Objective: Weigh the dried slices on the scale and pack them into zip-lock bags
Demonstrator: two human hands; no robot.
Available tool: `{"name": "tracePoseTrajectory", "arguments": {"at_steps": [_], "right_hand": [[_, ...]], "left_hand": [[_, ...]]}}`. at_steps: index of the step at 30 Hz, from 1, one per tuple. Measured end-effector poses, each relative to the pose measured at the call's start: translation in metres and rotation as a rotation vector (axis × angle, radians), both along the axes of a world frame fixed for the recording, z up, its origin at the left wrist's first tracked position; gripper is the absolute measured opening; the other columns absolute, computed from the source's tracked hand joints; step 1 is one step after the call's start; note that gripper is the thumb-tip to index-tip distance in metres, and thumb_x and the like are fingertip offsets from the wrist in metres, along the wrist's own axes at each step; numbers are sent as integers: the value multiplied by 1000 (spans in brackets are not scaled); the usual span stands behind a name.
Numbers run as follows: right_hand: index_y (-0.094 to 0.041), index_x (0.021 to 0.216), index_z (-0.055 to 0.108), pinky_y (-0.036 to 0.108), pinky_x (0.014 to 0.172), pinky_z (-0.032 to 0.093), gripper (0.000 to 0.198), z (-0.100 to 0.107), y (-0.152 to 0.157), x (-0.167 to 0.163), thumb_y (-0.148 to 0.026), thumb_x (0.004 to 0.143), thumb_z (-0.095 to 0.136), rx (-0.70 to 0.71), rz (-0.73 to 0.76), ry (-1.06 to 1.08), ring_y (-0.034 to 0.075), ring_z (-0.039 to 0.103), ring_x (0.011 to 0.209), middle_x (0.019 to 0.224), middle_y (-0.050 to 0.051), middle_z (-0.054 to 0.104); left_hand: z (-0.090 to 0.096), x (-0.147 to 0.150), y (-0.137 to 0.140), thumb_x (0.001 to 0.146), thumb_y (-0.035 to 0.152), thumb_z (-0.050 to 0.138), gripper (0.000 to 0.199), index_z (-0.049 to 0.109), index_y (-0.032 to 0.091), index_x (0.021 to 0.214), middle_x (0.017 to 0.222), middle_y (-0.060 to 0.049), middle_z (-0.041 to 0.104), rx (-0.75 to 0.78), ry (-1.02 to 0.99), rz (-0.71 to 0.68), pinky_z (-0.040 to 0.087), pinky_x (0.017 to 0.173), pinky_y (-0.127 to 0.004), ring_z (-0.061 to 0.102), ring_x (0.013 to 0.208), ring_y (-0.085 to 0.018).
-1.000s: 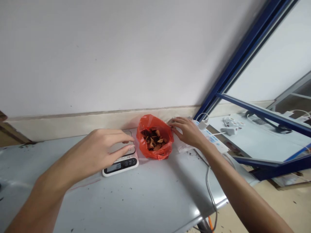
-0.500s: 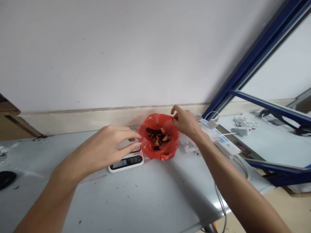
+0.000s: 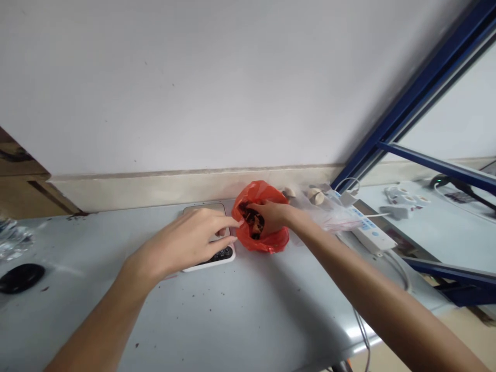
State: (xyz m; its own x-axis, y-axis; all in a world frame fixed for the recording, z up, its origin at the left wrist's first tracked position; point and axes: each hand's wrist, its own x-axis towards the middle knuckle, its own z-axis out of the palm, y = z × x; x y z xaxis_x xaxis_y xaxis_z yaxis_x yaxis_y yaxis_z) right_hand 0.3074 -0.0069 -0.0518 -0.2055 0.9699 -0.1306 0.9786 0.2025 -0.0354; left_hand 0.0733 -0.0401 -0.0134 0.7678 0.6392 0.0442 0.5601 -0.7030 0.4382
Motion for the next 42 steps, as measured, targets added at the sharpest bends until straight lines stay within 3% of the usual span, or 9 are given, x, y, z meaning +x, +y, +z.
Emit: {"name": "tracePoseTrajectory", "arguments": {"at_steps": [5,11,15,17,21,25,29,36,42], "right_hand": [[-25,132,68,35,57,51,62,1,3,2,-35,72,81,-190,5,-29,28,71,73,96,13,77],[-28,131,67,29,47,42,63,4,-5,0,-23,70,81,-195,21,-34,24,70,71,107,13,76],[-24,109,75,29,52,45,35,9,-3,-3,-13,76,71,-175,8,-10,23,70,71,90,8,78],[-23,106,75,30,60,48,30,12,-2,-1,-10,80,66,-153,2,-4,25,72,81,94,9,79],[-25,120,73,33,75,52,41,15,-2,3,-17,80,71,-179,-13,-19,29,71,102,114,10,77],[-29,145,60,36,74,55,65,12,-4,0,-21,81,72,-284,-48,-81,32,70,107,132,15,70],[-31,153,52,36,74,55,71,10,-7,-7,-17,86,68,-345,-37,-103,34,69,111,147,16,61],[-24,125,73,27,75,49,46,9,-5,-6,-4,85,60,-326,39,-44,24,71,103,119,8,76],[-19,101,80,24,68,47,38,9,-1,6,1,76,60,-249,-22,47,21,71,88,97,6,80]], "left_hand": [[1,1,0,101,36,48,29,76,29,107,95,-1,76,8,-30,-35,49,69,-27,67,80,-18],[-1,0,0,101,37,52,27,76,29,110,103,-2,76,-2,-4,-8,50,73,-28,69,85,-20],[-2,1,0,101,36,51,26,76,28,107,99,-2,76,-1,21,-12,50,72,-29,69,84,-20],[-1,1,-1,102,35,50,27,76,27,106,97,-2,76,8,5,-30,49,71,-28,69,82,-19],[-2,0,0,102,34,49,28,75,26,108,96,-3,75,22,-22,-48,48,70,-27,68,80,-18],[-4,0,0,102,33,50,27,75,27,108,96,-2,75,4,6,-38,47,70,-27,68,82,-19],[-4,0,0,102,35,50,26,75,28,107,96,-2,74,-25,18,-16,47,72,-28,67,84,-20],[0,-1,0,101,35,49,27,75,26,100,92,-2,74,-31,-6,-33,45,69,-28,66,79,-19],[5,-15,6,99,39,48,31,76,27,106,99,-2,75,-86,15,68,45,69,-28,67,82,-20]]}}
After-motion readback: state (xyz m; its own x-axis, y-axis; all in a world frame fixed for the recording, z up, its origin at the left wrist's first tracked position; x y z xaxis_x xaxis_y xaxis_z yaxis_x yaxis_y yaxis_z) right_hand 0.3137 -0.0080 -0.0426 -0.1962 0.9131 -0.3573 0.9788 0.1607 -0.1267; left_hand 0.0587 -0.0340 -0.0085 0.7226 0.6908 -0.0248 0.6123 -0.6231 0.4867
